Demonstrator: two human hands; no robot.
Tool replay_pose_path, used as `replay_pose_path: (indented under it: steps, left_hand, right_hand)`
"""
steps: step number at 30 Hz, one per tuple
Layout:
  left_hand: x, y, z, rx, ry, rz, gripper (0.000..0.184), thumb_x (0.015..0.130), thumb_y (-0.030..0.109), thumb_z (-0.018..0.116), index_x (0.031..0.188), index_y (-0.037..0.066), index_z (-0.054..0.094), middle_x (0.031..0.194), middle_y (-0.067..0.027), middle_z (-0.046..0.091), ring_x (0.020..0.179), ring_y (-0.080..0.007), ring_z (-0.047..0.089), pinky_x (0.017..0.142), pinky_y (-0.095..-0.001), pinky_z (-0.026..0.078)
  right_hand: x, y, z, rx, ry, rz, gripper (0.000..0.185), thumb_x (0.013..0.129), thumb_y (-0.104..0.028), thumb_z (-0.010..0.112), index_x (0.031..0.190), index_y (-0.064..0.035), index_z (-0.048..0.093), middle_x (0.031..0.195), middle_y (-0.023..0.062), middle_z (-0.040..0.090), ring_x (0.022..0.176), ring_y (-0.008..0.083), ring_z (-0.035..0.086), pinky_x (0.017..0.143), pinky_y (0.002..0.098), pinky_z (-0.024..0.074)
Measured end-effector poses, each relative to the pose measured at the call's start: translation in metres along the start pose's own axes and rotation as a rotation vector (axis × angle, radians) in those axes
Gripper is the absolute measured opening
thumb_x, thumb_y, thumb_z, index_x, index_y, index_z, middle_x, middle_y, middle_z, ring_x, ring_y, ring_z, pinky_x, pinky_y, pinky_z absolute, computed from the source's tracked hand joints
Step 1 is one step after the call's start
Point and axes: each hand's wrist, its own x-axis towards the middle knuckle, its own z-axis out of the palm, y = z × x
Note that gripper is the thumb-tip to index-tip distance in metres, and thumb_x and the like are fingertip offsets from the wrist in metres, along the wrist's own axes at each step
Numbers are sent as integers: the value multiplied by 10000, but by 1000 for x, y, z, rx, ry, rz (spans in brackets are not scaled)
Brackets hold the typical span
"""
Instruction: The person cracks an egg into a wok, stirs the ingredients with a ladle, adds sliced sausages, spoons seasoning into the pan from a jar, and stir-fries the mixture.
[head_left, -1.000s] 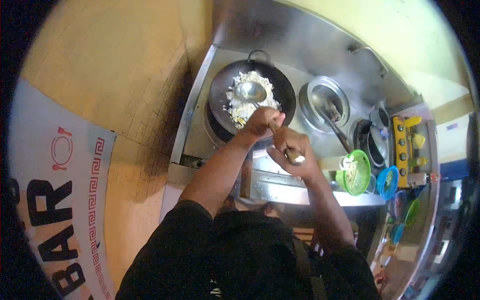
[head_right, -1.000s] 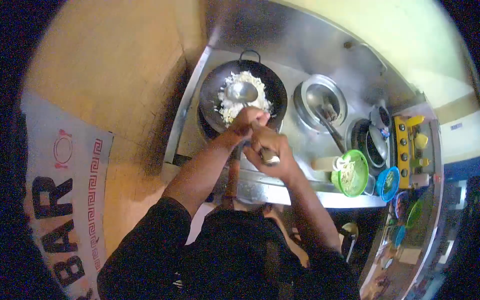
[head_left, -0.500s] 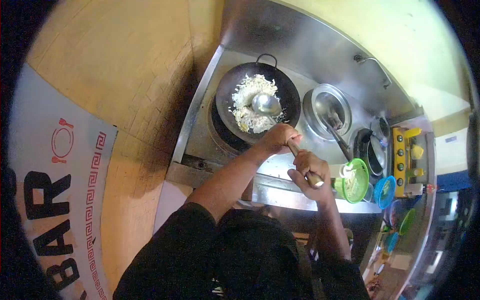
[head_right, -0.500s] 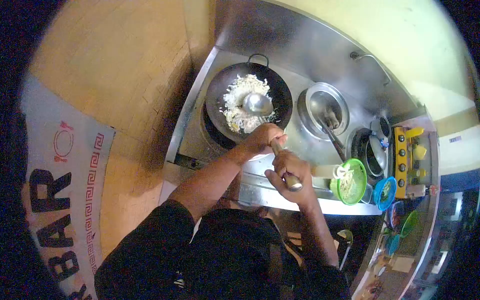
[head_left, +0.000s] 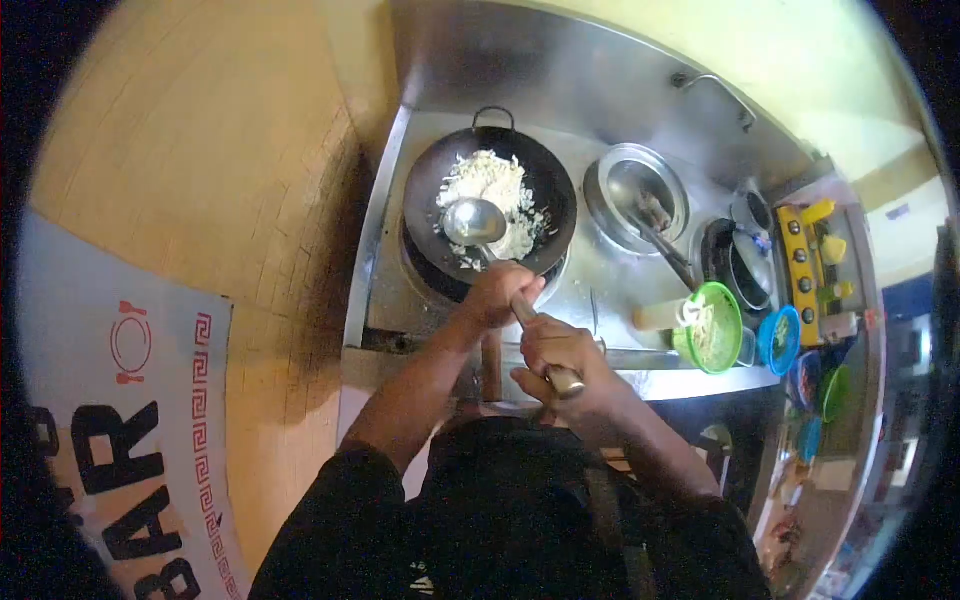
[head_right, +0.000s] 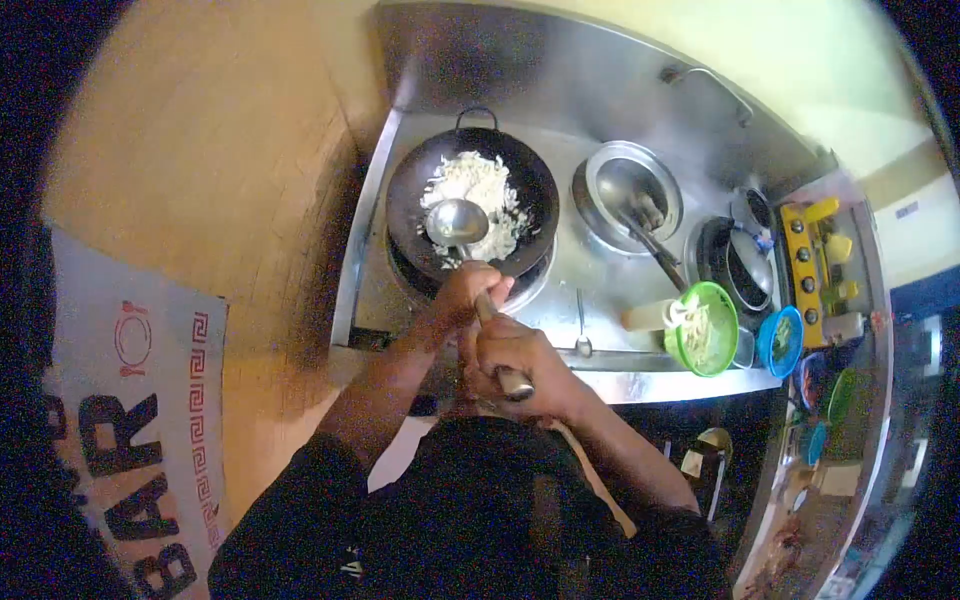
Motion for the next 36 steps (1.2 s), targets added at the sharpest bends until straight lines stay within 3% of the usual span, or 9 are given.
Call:
replay_pose_path:
  steps: [5, 8, 10, 14, 16, 22, 28, 32, 36]
  left_hand:
    - [12, 8, -11, -128, -60, -210, 395, 814, 210, 609, 545, 9, 401, 514, -147, 380, 484, -310, 384, 503, -405, 318]
    - [34, -15, -8, -42, 8, -51, 414, 830, 253, 575, 549, 6, 398, 516, -164, 373, 480, -308, 386, 484, -398, 305]
    - [57, 1, -19, -66, 39, -151, 400, 823, 291, 569, 540, 21, 483, 525, -185, 464, 500, -367, 494, 493, -450, 373]
    - [66, -38, 1, -22, 237, -49, 363, 820, 250, 579, 555, 24, 475, 522, -176, 471, 482, -368, 497, 476, -451, 377]
    - [54, -32, 5, -116, 130, -86, 439, 852, 295, 557, 538, 17, 423, 506, -154, 409, 469, -285, 450, 482, -420, 337]
    - [47, -12, 36, -74, 79, 55, 367, 843, 257, 564, 561, 48, 457, 549, -154, 459, 523, -342, 499, 520, -445, 380]
    - [26, 5, 58, -92, 113, 65, 332, 818, 196, 602, 548, 43, 485, 511, -148, 464, 486, -347, 494, 510, -458, 376]
    - [22, 14, 30, -133, 71, 69, 314, 815, 196, 599, 557, 46, 501, 508, -145, 463, 481, -349, 493, 508, -462, 369]
    - [17, -1, 29, -109, 32, 73, 353, 828, 225, 584, 551, 41, 465, 516, -154, 454, 468, -335, 465, 501, -457, 362]
  right_hand:
    - [18, -9, -19, 28, 30, 16, 280, 709, 52, 680, 608, -28, 431, 654, 80, 521, 641, 223, 525, 666, 354, 431]
    - [34, 1, -28, 23, 83, -92, 253, 689, 77, 677, 599, -36, 470, 632, 84, 529, 636, 216, 548, 701, 358, 448]
    - [47, -1, -43, -22, 121, -121, 254, 687, 84, 670, 596, -37, 466, 636, 81, 533, 643, 214, 553, 713, 361, 452]
    - [60, 47, -37, -9, 69, -122, 257, 689, 77, 658, 605, -37, 444, 631, 63, 518, 602, 192, 503, 621, 335, 407]
    - [49, 22, -38, -49, 69, 13, 264, 690, 63, 669, 604, -44, 443, 621, 54, 503, 602, 184, 500, 619, 333, 407]
    - [17, 13, -53, -69, 143, -31, 214, 666, 81, 665, 604, -29, 492, 642, 81, 553, 643, 223, 560, 757, 366, 460]
    - [0, -9, -51, -50, -54, 10, 214, 652, 77, 667, 604, -45, 499, 625, 61, 545, 645, 210, 555, 711, 336, 451]
    - [5, -36, -45, 25, 50, 67, 240, 636, 55, 685, 601, -45, 470, 636, 57, 537, 622, 221, 534, 682, 352, 447]
    - [5, 4, -27, -37, -13, 8, 243, 650, 48, 703, 605, -65, 492, 652, 64, 547, 668, 224, 561, 758, 400, 470]
